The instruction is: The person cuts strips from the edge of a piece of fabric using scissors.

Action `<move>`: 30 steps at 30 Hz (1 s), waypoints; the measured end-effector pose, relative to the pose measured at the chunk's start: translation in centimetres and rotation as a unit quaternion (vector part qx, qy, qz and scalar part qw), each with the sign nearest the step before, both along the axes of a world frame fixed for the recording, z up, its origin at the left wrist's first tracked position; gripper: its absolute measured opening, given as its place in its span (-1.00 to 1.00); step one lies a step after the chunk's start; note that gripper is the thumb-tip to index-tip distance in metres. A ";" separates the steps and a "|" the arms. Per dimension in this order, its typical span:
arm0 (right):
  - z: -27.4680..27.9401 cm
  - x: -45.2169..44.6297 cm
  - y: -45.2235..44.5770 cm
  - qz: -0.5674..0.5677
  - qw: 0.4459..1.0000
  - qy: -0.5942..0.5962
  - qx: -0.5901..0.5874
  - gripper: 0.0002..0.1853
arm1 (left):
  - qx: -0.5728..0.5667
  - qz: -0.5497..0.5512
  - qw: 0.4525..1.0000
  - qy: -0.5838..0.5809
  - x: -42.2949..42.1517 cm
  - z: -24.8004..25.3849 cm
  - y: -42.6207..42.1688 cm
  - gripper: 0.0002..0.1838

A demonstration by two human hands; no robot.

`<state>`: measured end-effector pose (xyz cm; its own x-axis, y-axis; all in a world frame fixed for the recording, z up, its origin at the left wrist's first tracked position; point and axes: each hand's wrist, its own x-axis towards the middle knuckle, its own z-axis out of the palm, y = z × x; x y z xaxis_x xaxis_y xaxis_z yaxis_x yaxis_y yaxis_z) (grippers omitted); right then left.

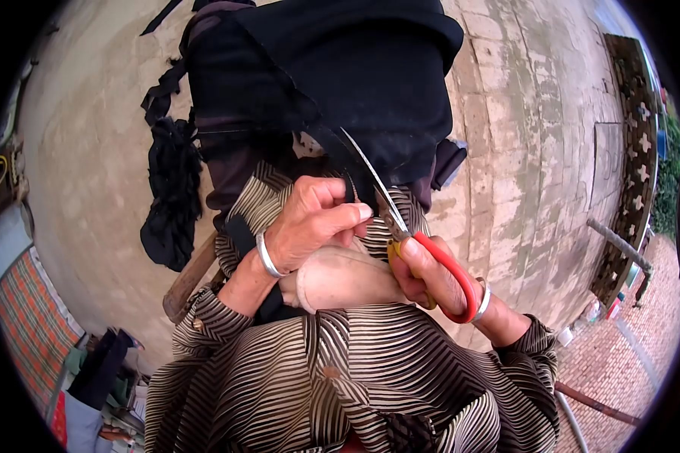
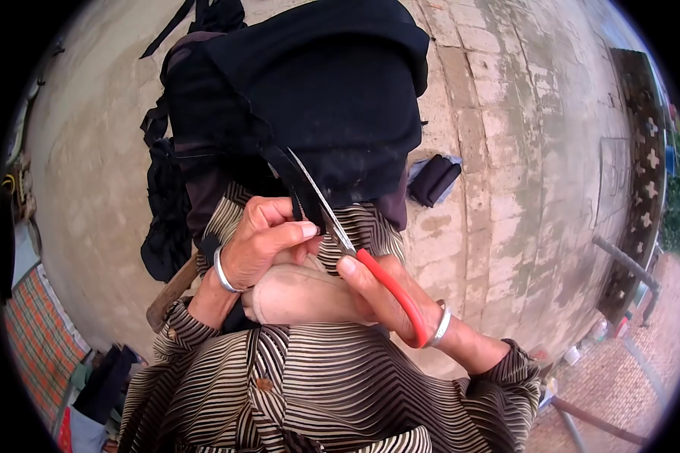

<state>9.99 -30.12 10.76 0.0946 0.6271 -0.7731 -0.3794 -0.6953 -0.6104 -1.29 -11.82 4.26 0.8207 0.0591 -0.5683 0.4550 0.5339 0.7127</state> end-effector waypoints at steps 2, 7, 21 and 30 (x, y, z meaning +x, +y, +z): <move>0.0 0.1 0.1 0.011 0.999 -0.005 -0.033 -0.39 | 0.018 -0.002 1.000 -0.003 0.0 0.0 -0.1 -0.84; 0.0 0.2 0.5 0.038 0.998 -0.039 -0.021 -0.45 | 0.225 0.332 0.911 -0.096 0.2 -1.1 -1.2 -0.68; 0.7 0.2 1.0 0.073 0.992 -0.096 -0.026 -0.54 | 0.087 0.266 0.951 -0.134 1.4 -1.0 -0.9 -0.41; 0.0 1.0 0.0 0.104 0.994 -0.006 0.025 -0.41 | 0.052 0.270 0.953 -0.130 1.2 -1.3 -0.9 -0.33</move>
